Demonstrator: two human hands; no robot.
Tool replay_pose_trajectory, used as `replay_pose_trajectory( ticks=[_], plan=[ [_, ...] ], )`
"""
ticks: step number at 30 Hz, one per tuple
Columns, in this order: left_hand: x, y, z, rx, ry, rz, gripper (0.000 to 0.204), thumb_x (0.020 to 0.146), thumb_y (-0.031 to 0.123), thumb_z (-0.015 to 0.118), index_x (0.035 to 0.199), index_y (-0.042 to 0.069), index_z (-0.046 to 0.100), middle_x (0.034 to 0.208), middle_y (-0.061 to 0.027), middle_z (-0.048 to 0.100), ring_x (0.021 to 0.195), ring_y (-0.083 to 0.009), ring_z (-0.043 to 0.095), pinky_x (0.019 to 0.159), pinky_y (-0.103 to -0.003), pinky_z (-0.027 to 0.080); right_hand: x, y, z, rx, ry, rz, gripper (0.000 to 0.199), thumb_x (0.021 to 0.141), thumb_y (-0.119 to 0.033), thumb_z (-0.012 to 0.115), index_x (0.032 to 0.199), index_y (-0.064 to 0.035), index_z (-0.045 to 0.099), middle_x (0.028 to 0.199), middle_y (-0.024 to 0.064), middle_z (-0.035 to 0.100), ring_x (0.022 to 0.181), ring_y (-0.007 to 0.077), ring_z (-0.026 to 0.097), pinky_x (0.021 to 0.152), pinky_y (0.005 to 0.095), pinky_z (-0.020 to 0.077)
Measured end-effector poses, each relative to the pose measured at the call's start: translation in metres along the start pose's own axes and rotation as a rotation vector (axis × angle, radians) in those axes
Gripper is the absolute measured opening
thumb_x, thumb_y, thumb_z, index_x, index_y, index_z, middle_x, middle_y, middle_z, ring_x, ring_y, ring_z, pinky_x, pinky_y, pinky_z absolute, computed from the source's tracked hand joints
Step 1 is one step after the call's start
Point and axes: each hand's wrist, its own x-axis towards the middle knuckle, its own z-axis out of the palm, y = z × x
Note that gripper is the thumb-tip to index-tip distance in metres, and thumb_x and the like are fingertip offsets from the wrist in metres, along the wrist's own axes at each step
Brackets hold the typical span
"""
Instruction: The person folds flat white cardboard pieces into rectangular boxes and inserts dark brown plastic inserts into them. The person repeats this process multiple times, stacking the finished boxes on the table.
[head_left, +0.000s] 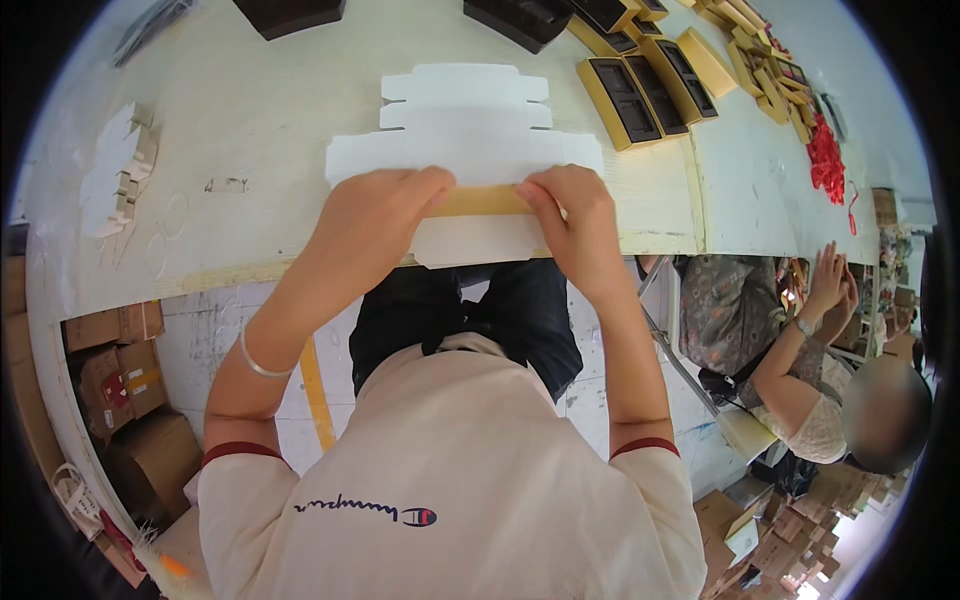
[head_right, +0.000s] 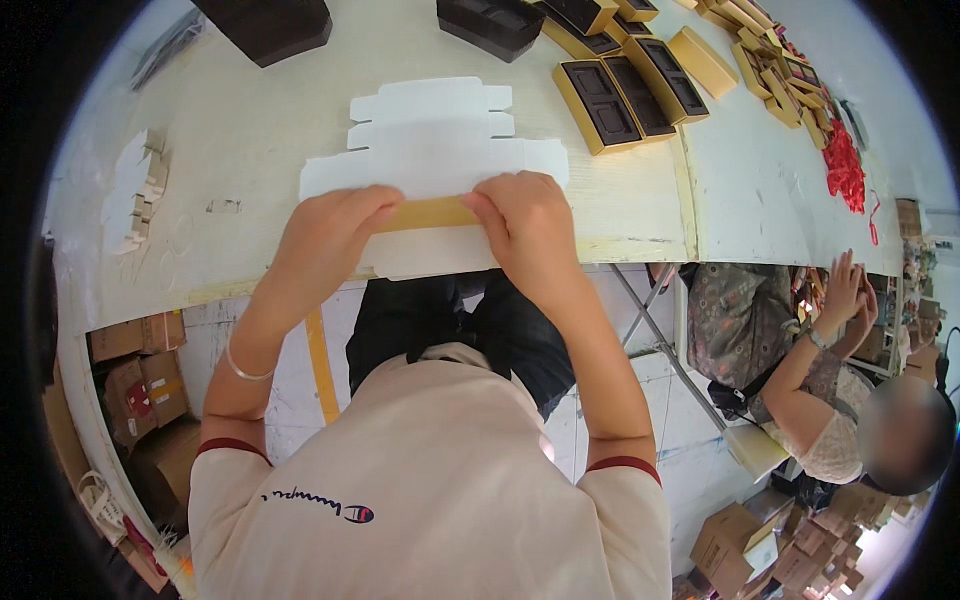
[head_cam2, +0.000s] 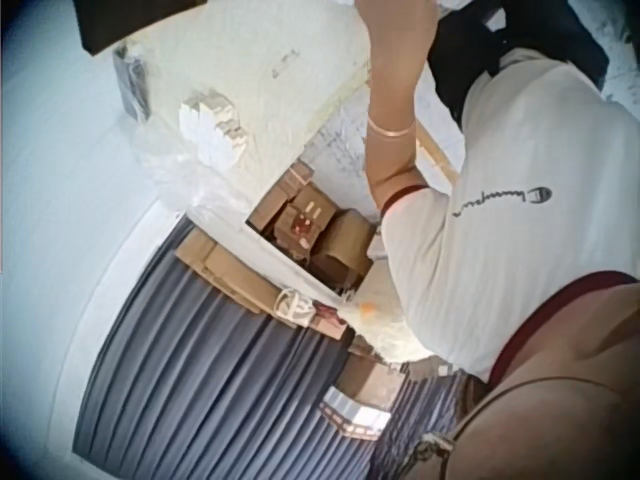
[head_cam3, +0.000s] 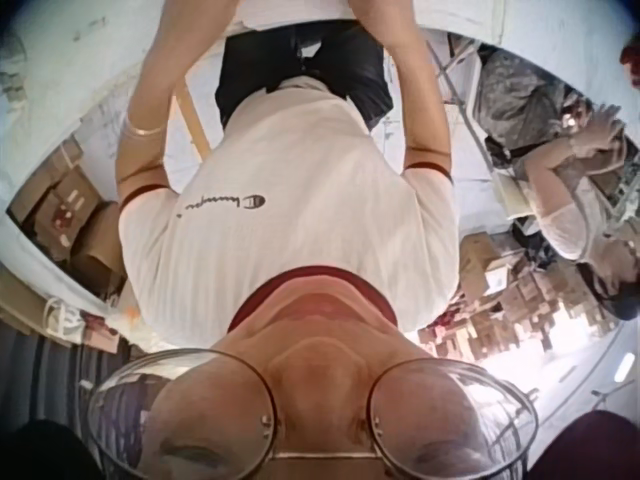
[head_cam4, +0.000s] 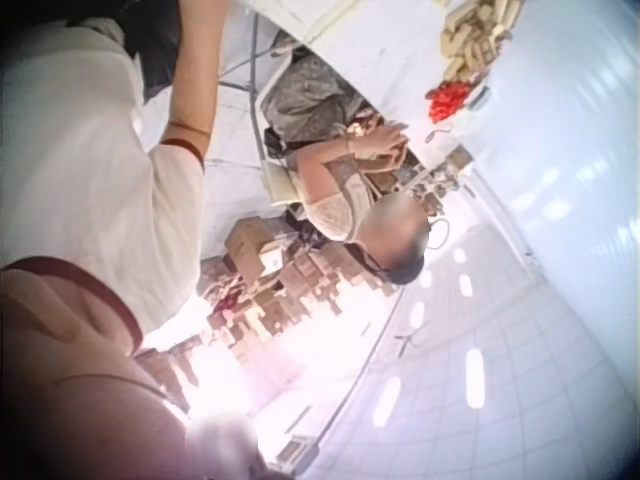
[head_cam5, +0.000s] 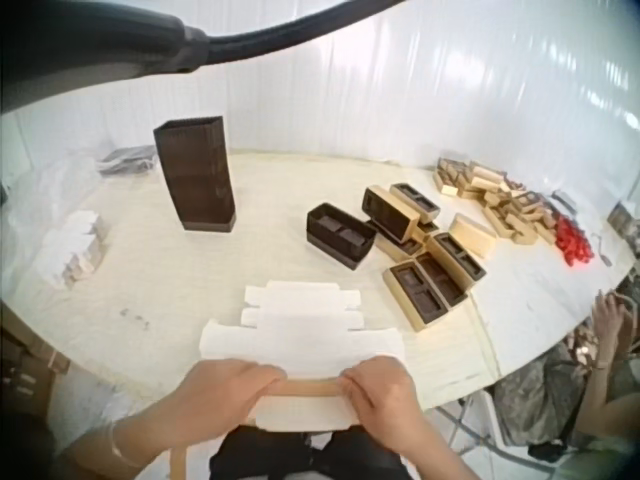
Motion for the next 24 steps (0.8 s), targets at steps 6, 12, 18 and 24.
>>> replay_pose_trajectory(
  ticks=[6, 12, 18, 24],
  plan=[
    [0.015, -0.018, 0.021, 0.330, 0.392, 0.300, 0.013, 0.080, 0.010, 0.063, 0.092, 0.007, 0.063, 0.093, -0.0053, 0.057, 0.089, -0.0217, 0.055, 0.074, -0.033, 0.045, 0.003, -0.007, -0.001, -0.208, 0.139, -0.505, 0.028, 0.071, -0.007, 0.070, 0.097, -0.0031, 0.060, 0.098, 0.0109, 0.056, 0.089, 0.0283, 0.056, 0.082, 0.0378, 0.0440],
    [0.007, -0.014, 0.012, 0.141, 0.185, 0.294, 0.017, 0.074, 0.013, 0.069, 0.088, 0.005, 0.063, 0.089, -0.0048, 0.055, 0.085, -0.0214, 0.053, 0.073, -0.033, 0.046, 0.010, 0.008, 0.004, -0.318, 0.035, -0.650, 0.030, 0.070, -0.007, 0.067, 0.096, 0.0022, 0.058, 0.094, 0.0105, 0.053, 0.092, 0.0253, 0.053, 0.082, 0.0329, 0.0441],
    [0.014, -0.020, 0.016, 0.157, 0.151, 0.288, 0.012, 0.078, 0.013, 0.067, 0.084, 0.003, 0.064, 0.083, -0.0045, 0.056, 0.077, -0.0232, 0.054, 0.070, -0.034, 0.046, 0.027, 0.000, -0.005, -0.314, -0.109, -0.583, 0.019, 0.070, -0.002, 0.060, 0.089, 0.0010, 0.057, 0.085, 0.0127, 0.053, 0.080, 0.0287, 0.054, 0.074, 0.0359, 0.0461],
    [0.043, -0.025, 0.013, 0.272, 0.153, 0.162, 0.011, 0.083, 0.016, 0.063, 0.079, 0.005, 0.064, 0.085, -0.0041, 0.056, 0.078, -0.0230, 0.053, 0.068, -0.036, 0.043, 0.057, 0.007, 0.003, -0.132, -0.234, -0.324, 0.005, 0.080, -0.005, 0.058, 0.082, -0.0002, 0.058, 0.076, 0.0140, 0.056, 0.076, 0.0330, 0.057, 0.068, 0.0404, 0.0466]
  ],
)
